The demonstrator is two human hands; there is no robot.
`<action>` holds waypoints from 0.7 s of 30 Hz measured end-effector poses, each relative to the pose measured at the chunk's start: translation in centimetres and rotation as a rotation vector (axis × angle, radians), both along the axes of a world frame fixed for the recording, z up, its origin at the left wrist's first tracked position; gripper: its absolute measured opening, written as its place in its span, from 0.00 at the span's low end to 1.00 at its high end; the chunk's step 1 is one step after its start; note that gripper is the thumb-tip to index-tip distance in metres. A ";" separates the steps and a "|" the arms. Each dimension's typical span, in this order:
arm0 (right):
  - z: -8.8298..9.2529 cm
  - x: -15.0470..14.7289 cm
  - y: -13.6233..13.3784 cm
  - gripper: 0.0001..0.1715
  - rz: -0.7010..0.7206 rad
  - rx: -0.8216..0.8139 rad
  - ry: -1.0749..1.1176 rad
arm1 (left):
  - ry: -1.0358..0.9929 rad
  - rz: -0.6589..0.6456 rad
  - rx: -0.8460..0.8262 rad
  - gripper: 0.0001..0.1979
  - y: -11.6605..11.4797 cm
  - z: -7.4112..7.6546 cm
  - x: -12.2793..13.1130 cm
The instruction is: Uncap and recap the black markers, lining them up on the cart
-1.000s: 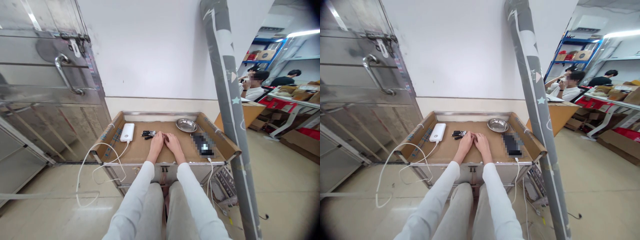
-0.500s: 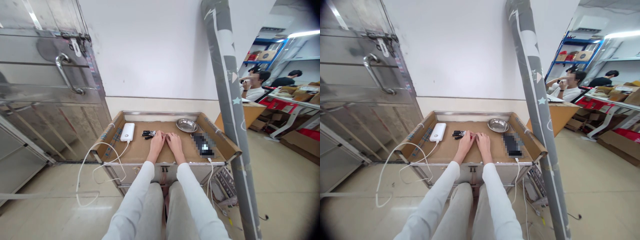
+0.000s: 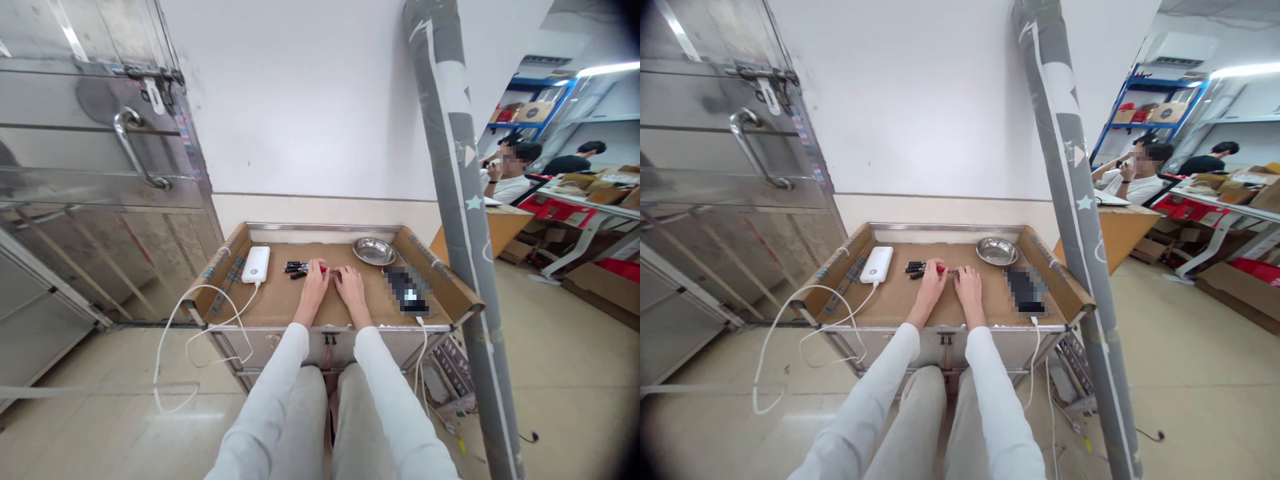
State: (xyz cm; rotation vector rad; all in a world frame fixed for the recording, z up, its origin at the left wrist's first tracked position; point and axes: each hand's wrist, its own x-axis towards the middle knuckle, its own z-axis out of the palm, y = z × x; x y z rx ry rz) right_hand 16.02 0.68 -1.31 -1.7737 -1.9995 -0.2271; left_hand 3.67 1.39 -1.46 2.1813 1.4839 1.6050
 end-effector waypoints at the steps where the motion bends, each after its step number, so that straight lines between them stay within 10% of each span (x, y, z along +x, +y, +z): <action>1: 0.0 0.0 0.0 0.11 0.005 0.003 0.004 | -0.008 0.001 0.003 0.05 -0.1 0.1 0.0; 21: -0.4 0.2 0.2 0.12 0.016 0.027 0.027 | -0.037 0.037 0.012 0.04 -0.4 0.6 0.0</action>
